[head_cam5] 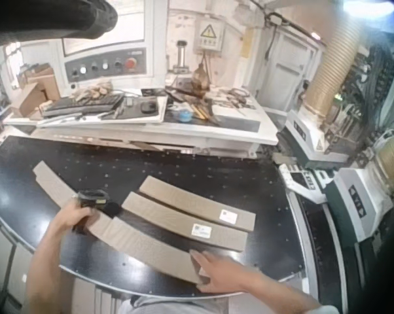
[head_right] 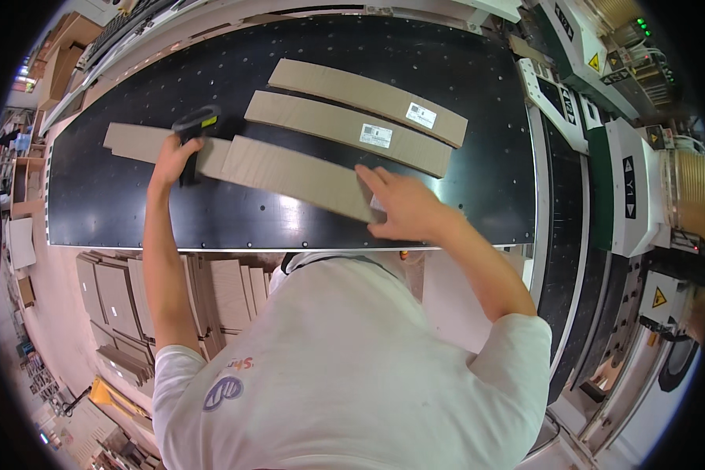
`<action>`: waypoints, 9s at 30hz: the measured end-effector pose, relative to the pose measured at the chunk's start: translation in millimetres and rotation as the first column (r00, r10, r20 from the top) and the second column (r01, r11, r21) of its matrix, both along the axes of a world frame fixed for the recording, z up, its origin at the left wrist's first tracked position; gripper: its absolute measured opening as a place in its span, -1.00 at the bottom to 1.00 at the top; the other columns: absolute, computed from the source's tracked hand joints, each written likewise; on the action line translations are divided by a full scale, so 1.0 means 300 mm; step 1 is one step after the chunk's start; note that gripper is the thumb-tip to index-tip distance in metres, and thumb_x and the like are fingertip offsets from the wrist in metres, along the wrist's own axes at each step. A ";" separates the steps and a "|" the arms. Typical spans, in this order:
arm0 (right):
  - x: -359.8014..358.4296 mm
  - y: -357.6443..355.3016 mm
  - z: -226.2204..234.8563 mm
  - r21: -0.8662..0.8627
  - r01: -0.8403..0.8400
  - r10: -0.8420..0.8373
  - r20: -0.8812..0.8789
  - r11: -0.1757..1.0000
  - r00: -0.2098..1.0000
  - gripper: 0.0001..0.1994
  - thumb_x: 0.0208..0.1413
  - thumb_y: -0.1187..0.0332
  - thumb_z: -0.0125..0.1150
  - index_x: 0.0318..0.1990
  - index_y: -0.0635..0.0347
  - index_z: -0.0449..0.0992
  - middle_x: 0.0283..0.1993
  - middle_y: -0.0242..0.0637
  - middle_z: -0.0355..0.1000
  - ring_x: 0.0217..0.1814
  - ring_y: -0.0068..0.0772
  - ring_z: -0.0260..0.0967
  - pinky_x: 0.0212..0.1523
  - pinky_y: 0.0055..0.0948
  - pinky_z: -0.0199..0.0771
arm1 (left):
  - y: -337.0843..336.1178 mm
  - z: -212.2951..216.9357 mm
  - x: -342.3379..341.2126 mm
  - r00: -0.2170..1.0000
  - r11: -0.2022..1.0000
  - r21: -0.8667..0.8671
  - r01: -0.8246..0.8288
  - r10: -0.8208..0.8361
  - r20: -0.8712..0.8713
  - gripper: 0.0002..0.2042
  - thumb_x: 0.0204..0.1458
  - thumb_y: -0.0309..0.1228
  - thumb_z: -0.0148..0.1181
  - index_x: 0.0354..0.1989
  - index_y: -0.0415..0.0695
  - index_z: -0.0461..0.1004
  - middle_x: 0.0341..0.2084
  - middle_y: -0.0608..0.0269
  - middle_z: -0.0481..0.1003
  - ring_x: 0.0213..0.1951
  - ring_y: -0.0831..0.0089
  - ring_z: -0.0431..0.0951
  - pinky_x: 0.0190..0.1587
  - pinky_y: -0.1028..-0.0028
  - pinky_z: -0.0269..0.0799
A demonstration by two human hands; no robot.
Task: The person scans barcodes on flat cardboard pieces using a handheld barcode scanner, then uses a yellow utility knife to cut along the edges of the pieces. The person repeatedly picks up, scans, and cuts the cardboard pieces on a workbench in a warehouse setting.
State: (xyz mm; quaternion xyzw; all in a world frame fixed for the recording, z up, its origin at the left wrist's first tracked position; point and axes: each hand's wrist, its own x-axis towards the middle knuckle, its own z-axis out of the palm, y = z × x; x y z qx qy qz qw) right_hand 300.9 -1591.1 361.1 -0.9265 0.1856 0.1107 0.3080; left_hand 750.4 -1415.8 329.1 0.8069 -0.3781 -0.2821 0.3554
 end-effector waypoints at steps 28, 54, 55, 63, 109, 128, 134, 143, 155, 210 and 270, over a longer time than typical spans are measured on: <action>0.142 0.280 0.014 -0.106 0.130 -0.094 0.293 0.986 0.952 -0.32 0.06 0.28 0.46 0.32 0.29 0.34 0.36 0.02 0.27 0.39 0.11 0.25 0.30 -0.09 0.39 | 0.617 0.065 -0.466 0.929 0.991 -0.051 -0.127 0.101 -0.355 -0.72 -0.10 -0.48 0.30 -0.17 -0.28 0.58 -0.36 0.36 0.57 -0.32 0.58 0.51 -0.20 0.49 0.45; 0.129 0.438 -0.068 -0.131 0.096 -0.067 0.205 0.987 0.976 -0.16 0.00 0.19 0.52 0.41 0.31 0.25 0.46 0.07 0.18 0.47 0.21 0.16 0.48 -0.06 0.19 | 0.682 0.299 -0.056 0.991 0.970 0.219 -0.108 0.087 0.106 -0.66 -0.11 -0.30 0.33 -0.30 -0.37 0.57 -0.57 0.21 0.48 -0.46 0.46 0.45 -0.32 0.32 0.45; 0.169 0.419 -0.046 -0.112 0.101 -0.076 0.205 0.989 0.976 -0.12 -0.01 0.18 0.53 0.42 0.34 0.23 0.47 0.11 0.18 0.48 0.23 0.15 0.49 -0.07 0.17 | 0.702 0.235 -0.037 0.991 0.989 0.094 -0.113 0.106 0.085 -0.70 -0.10 -0.29 0.34 -0.35 -0.33 0.59 -0.61 0.29 0.46 -0.48 0.53 0.44 -0.38 0.35 0.41; 0.566 0.387 -0.102 0.000 -0.049 0.049 0.164 0.999 0.985 0.06 -0.13 -0.02 0.51 0.46 0.35 0.11 0.31 0.21 0.33 0.28 0.23 0.39 0.27 -0.04 0.43 | 0.705 -0.124 -0.345 0.739 0.928 -0.242 -0.283 0.050 -0.672 -0.67 -0.02 -0.54 0.28 -0.03 -0.33 0.57 -0.21 0.09 0.68 -0.18 0.42 0.65 -0.08 0.36 0.58; 0.244 0.128 -0.316 -0.368 0.084 0.120 0.499 0.926 0.858 -0.43 -0.09 0.33 0.52 0.13 0.29 0.50 0.18 -0.14 0.38 0.18 0.01 0.33 0.16 -0.11 0.39 | 0.662 -0.031 -0.591 0.945 0.980 -0.076 -0.182 0.153 -0.288 -0.77 -0.14 -0.45 0.50 -0.33 -0.27 0.61 -0.50 0.26 0.63 -0.41 0.62 0.56 -0.29 0.43 0.52; 0.186 0.246 -0.154 -0.221 0.046 0.053 0.423 0.974 0.904 -0.53 0.07 0.26 0.44 0.10 0.27 0.52 0.23 -0.15 0.37 0.25 -0.02 0.33 0.22 -0.11 0.37 | 0.603 0.329 -0.655 0.970 0.964 0.250 0.092 -0.030 -0.241 -0.75 -0.11 -0.40 0.38 -0.34 -0.33 0.55 -0.65 -0.03 0.46 -0.61 0.31 0.42 -0.42 0.31 0.46; 0.191 0.323 -0.152 -0.098 -0.022 0.056 0.359 0.995 0.932 -0.39 0.05 0.21 0.46 0.22 0.31 0.43 0.27 -0.08 0.34 0.26 0.03 0.32 0.24 -0.10 0.37 | 0.595 0.344 -0.649 0.965 0.943 0.318 0.094 -0.008 -0.263 -0.76 -0.16 -0.45 0.43 -0.34 -0.32 0.57 -0.61 0.13 0.53 -0.55 0.51 0.42 -0.39 0.35 0.46; 0.210 0.444 -0.128 0.003 -0.071 0.069 0.214 0.997 0.974 -0.09 -0.04 0.16 0.53 0.41 0.37 0.18 0.35 0.06 0.27 0.33 0.11 0.27 0.32 -0.09 0.34 | 0.613 0.327 -0.648 0.967 0.941 0.326 0.089 -0.004 -0.254 -0.75 -0.15 -0.44 0.43 -0.32 -0.32 0.58 -0.61 0.18 0.53 -0.52 0.58 0.41 -0.39 0.38 0.46; 0.332 0.542 -0.164 -0.081 -0.069 0.082 0.177 0.994 0.981 -0.06 -0.06 0.23 0.52 0.47 0.33 0.13 0.37 0.01 0.29 0.34 0.09 0.32 0.26 -0.09 0.45 | 0.813 -0.224 -0.570 0.711 0.920 -0.119 -0.374 0.202 -0.674 -0.46 -0.06 -0.38 0.49 0.15 -0.23 0.54 -0.01 0.24 0.62 0.00 0.46 0.55 0.10 0.37 0.47; 0.149 -0.152 -0.335 -0.278 -0.019 0.157 0.484 0.960 0.861 -0.28 -0.12 0.12 0.59 0.21 0.24 0.50 0.47 -0.11 0.26 0.55 0.10 0.10 0.52 0.00 0.15 | 0.715 -0.085 -0.538 0.830 0.919 -0.016 -0.393 0.348 -0.435 -0.66 -0.06 -0.41 0.44 -0.12 -0.31 0.60 -0.36 0.27 0.61 -0.32 0.54 0.56 -0.17 0.45 0.51; 0.106 0.231 -0.233 0.005 -0.121 0.112 0.336 0.993 0.935 -0.32 -0.08 0.38 0.52 0.29 0.17 0.47 0.45 -0.10 0.28 0.41 0.03 0.30 0.36 -0.16 0.41 | 0.757 -0.137 -0.675 0.857 0.926 -0.010 -0.378 0.346 -0.382 -0.69 -0.07 -0.40 0.42 -0.15 -0.27 0.61 -0.38 0.31 0.61 -0.35 0.59 0.50 -0.33 0.43 0.46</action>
